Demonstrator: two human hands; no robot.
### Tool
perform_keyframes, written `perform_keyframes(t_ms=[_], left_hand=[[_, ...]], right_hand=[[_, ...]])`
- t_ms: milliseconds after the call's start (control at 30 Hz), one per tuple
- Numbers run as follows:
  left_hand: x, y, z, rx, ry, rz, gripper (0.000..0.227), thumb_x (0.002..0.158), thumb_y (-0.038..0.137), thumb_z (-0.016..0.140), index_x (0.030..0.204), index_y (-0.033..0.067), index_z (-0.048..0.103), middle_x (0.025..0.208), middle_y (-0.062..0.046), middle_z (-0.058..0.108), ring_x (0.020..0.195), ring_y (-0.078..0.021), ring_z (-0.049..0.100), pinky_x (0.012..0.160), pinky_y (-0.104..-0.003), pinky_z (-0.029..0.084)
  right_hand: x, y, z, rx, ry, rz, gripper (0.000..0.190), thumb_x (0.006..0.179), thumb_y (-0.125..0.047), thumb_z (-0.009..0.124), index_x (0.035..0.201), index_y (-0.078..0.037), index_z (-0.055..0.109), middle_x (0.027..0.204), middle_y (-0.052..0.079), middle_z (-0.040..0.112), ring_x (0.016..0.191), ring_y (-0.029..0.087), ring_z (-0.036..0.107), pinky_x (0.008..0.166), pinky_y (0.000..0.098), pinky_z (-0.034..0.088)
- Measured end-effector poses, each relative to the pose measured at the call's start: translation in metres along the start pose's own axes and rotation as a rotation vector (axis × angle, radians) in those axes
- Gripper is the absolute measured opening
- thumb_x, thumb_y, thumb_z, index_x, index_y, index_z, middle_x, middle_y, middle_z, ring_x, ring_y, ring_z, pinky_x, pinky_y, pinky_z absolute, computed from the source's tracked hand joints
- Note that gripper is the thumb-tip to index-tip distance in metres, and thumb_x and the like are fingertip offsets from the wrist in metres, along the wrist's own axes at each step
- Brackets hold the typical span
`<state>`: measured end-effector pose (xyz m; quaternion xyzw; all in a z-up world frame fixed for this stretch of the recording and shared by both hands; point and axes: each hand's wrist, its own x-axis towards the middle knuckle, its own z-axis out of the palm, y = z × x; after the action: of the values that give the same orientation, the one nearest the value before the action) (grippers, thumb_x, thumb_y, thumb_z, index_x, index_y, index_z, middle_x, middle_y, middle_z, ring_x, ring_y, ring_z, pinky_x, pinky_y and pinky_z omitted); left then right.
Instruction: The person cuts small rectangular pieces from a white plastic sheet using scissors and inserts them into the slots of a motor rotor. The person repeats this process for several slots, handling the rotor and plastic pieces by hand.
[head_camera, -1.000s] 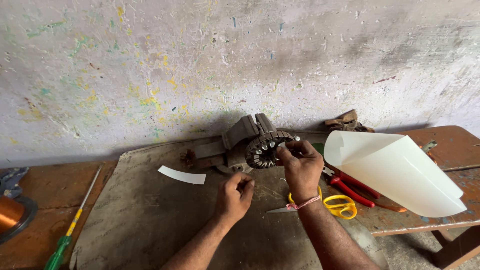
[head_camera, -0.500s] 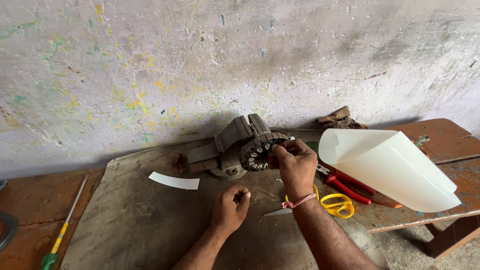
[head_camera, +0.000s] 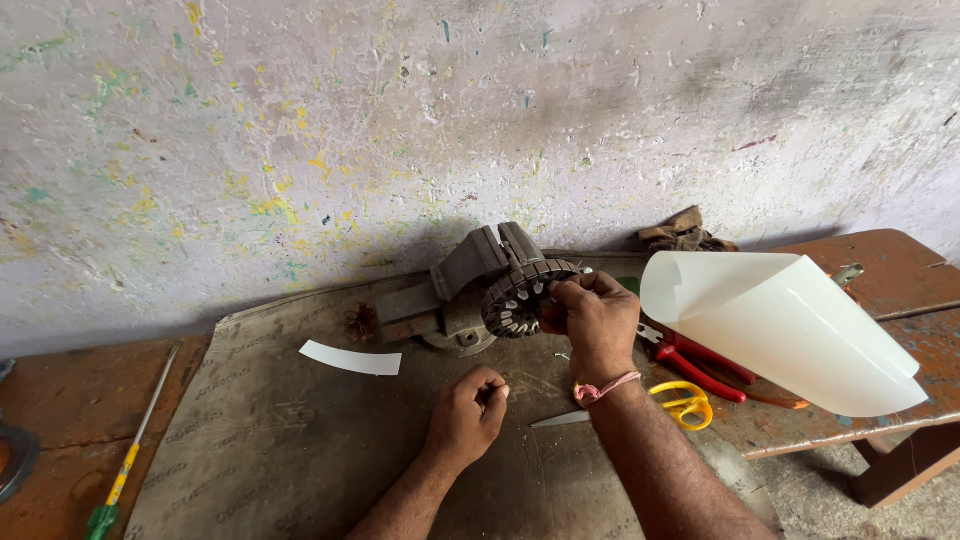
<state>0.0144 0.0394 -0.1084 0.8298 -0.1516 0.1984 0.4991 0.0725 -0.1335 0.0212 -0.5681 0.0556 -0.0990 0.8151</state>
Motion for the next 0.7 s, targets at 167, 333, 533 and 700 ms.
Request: perform_keyframes(t_ms=[167,333,533,700], left_hand=[[-0.001,0.0,0.001,0.004,-0.016,0.014,0.008,0.091,0.003,0.07,0.086,0.0035,0.064,0.073,-0.005,0.071,0.062,-0.0107,0.069,0.052,-0.027,0.054],[-0.002,-0.002,0.001,0.023,-0.061,-0.022,0.009,0.093,0.004,0.07,0.086,0.0044,0.064,0.074,-0.006,0.07,0.062,-0.0132,0.069,0.052,-0.029,0.055],[-0.001,0.001,0.002,0.047,-0.043,0.032,0.008,0.092,0.004,0.069,0.086,0.0039,0.063,0.076,-0.007,0.071,0.065,-0.0139,0.071,0.055,-0.029,0.057],[0.0,0.005,0.0,0.08,-0.061,-0.009,0.008,0.09,0.005,0.07,0.086,0.0037,0.063,0.074,-0.007,0.071,0.063,-0.0151,0.071,0.054,-0.031,0.056]], right_hand=[[0.002,-0.003,-0.001,0.022,0.005,0.041,0.001,0.086,0.002,0.069,0.085,0.002,0.069,0.073,0.014,0.073,0.058,0.02,0.072,0.052,0.034,0.061],[0.001,-0.005,-0.001,0.006,0.003,0.032,0.001,0.086,0.003,0.069,0.087,0.003,0.069,0.076,0.014,0.074,0.061,0.02,0.074,0.055,0.0344,0.064],[-0.003,-0.01,0.003,-0.104,0.007,-0.042,0.007,0.088,0.0,0.071,0.09,0.006,0.071,0.075,0.016,0.075,0.061,0.02,0.075,0.055,0.0327,0.064],[-0.015,-0.012,0.006,-0.405,0.02,-0.255,0.014,0.088,-0.01,0.075,0.091,0.003,0.077,0.074,0.012,0.079,0.062,0.013,0.077,0.056,0.0257,0.064]])
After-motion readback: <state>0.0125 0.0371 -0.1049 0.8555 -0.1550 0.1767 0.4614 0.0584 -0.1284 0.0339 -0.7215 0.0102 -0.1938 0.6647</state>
